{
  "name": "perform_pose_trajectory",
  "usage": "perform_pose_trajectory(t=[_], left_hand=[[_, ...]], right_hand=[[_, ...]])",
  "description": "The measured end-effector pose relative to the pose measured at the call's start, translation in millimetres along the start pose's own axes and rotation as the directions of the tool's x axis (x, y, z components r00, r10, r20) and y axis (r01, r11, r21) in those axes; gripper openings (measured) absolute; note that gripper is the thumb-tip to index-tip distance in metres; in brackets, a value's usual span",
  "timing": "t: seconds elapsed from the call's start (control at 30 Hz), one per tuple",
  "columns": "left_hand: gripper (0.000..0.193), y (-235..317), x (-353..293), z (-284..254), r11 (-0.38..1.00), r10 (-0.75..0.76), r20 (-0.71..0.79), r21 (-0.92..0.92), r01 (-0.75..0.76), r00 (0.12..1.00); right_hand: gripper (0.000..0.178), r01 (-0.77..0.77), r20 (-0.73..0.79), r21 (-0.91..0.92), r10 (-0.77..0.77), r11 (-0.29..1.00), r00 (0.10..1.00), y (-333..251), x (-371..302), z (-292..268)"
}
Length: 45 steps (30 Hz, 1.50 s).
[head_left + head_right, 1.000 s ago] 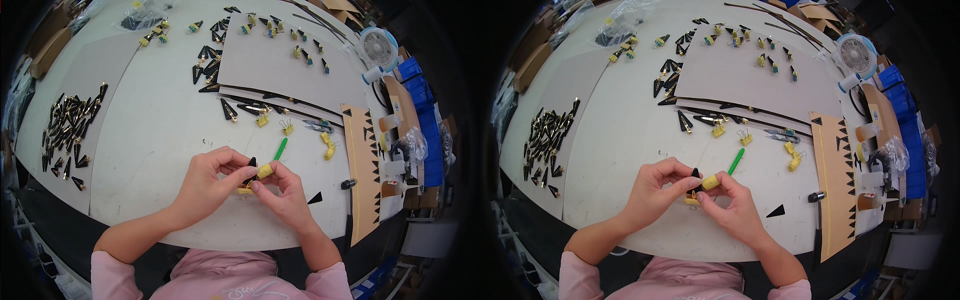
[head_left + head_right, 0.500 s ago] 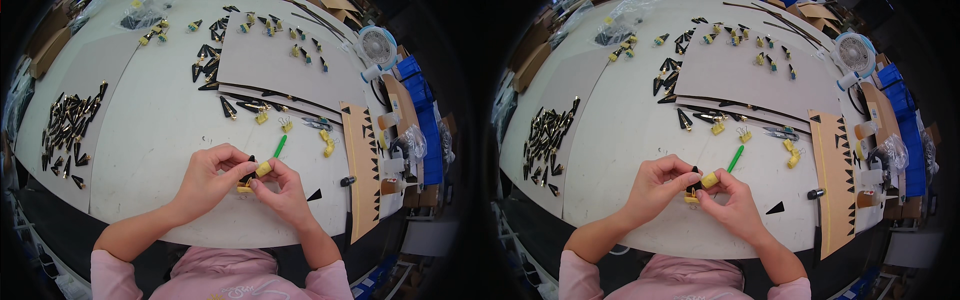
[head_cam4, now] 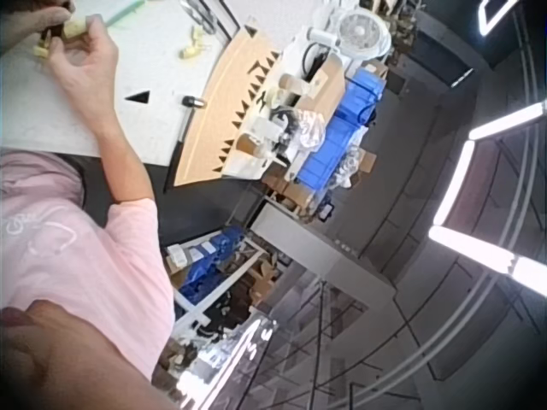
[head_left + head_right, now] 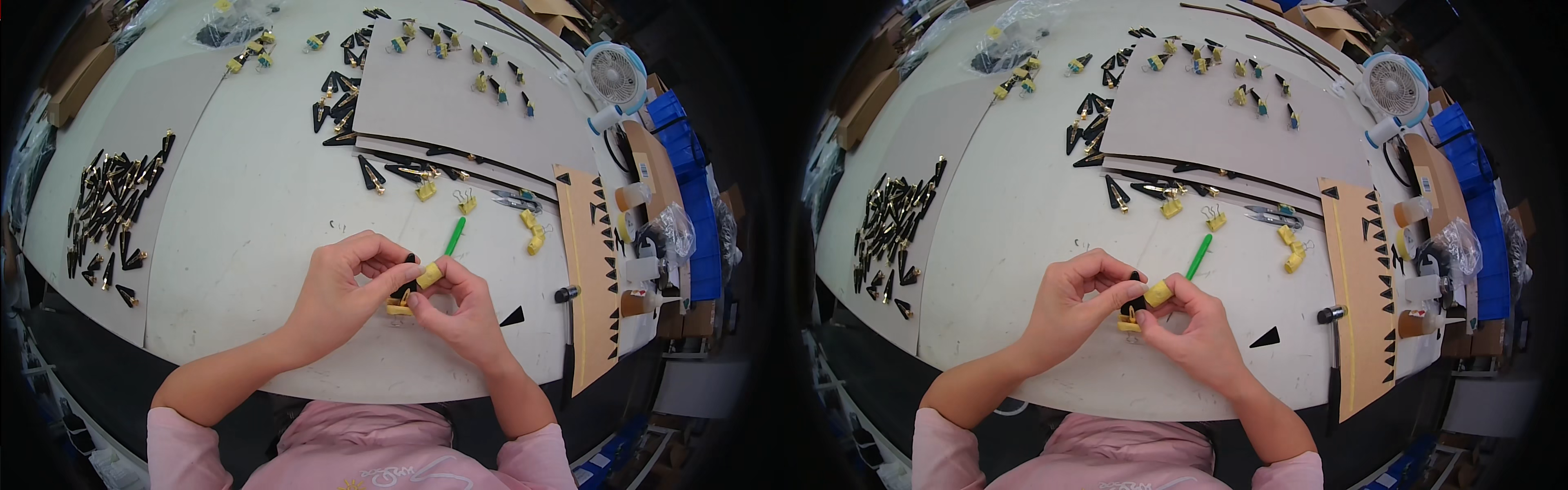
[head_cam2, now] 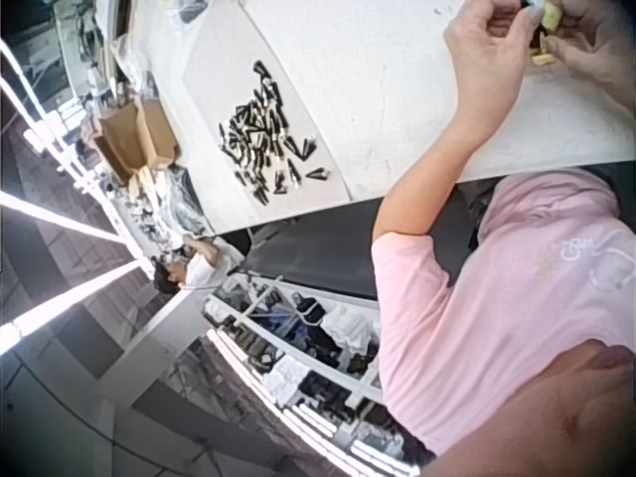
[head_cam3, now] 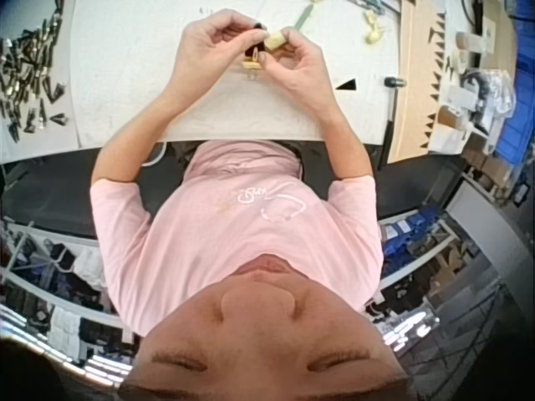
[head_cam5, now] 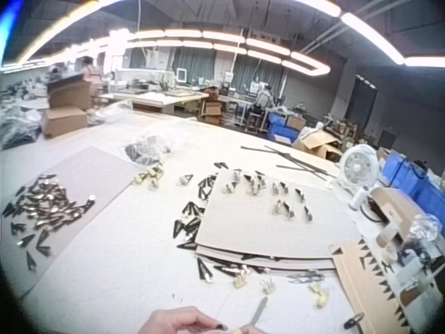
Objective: The person assembles small black leather triangular components by hand, using glue, metal binder clips, and a hammer.
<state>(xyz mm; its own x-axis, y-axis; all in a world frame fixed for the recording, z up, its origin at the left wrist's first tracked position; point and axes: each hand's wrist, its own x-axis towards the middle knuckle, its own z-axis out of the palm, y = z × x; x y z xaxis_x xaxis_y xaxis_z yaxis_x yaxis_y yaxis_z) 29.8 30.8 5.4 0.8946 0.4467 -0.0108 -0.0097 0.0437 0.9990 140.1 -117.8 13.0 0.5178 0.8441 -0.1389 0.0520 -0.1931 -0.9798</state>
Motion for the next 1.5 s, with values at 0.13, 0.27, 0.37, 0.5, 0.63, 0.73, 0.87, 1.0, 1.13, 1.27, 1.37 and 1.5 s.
perform_pose_trajectory(t=[0.13, 0.27, 0.37, 0.5, 0.63, 0.73, 0.87, 1.0, 1.13, 1.27, 1.37, 1.5], left_hand=[[0.014, -1, 0, -1, 0.997, -0.051, 0.002, -0.050, 0.051, 0.999], [0.014, -6, 0, -1, 0.986, -0.071, 0.016, -0.152, 0.073, 0.997], [0.014, -1, 1, -1, 0.973, -0.126, 0.017, -0.191, 0.127, 0.992], [0.015, -3, 0, -2, 0.987, -0.047, 0.008, -0.156, 0.048, 0.999], [0.022, -3, 4, -6, 0.954, -0.181, 0.085, -0.227, 0.196, 0.980], [0.027, -1, 7, -11, 0.903, -0.228, 0.163, -0.333, 0.271, 0.960], [0.033, 5, 7, -13, 0.882, -0.247, 0.209, -0.355, 0.309, 0.946], [0.028, 8, 8, -14, 0.898, -0.255, 0.172, -0.322, 0.299, 0.951], [0.018, 9, 6, -9, 0.968, -0.184, 0.092, -0.158, 0.197, 0.979], [0.018, 8, 3, -7, 0.969, -0.209, 0.014, -0.129, 0.209, 0.978], [0.020, -1, 7, -9, 0.961, -0.196, 0.026, -0.197, 0.197, 0.980], [0.022, 4, 9, -11, 0.933, -0.237, 0.130, -0.248, 0.263, 0.963]], right_hand=[[0.015, -0.007, 0.000, -0.019, 0.007, 1.000, 1.000, 0, 0, 1], [0.015, -0.005, -0.003, -0.025, 0.005, 1.000, 1.000, 0, 0, 1], [0.015, -0.007, -0.005, -0.037, 0.007, 0.999, 1.000, 0, 0, 1], [0.016, -0.007, 0.011, -0.028, 0.007, 1.000, 1.000, 0, -1, 1], [0.015, -0.009, 0.008, -0.010, 0.009, 1.000, 1.000, -2, 0, 0], [0.015, -0.029, 0.016, 0.000, 0.029, 1.000, 0.999, -1, 0, -3], [0.014, -0.009, 0.023, 0.007, 0.009, 1.000, 1.000, 0, 0, -3], [0.014, -0.017, 0.032, 0.015, 0.017, 1.000, 0.999, 0, 0, -2], [0.014, -0.008, 0.046, 0.000, 0.008, 1.000, 0.999, 0, -1, 0], [0.014, -0.024, 0.068, 0.021, 0.022, 1.000, 0.997, 1, 1, 0], [0.015, -0.030, 0.039, 0.009, 0.029, 1.000, 0.999, -2, 1, -1], [0.015, 0.006, -0.007, -0.027, -0.006, 1.000, 1.000, 2, 0, -4]])
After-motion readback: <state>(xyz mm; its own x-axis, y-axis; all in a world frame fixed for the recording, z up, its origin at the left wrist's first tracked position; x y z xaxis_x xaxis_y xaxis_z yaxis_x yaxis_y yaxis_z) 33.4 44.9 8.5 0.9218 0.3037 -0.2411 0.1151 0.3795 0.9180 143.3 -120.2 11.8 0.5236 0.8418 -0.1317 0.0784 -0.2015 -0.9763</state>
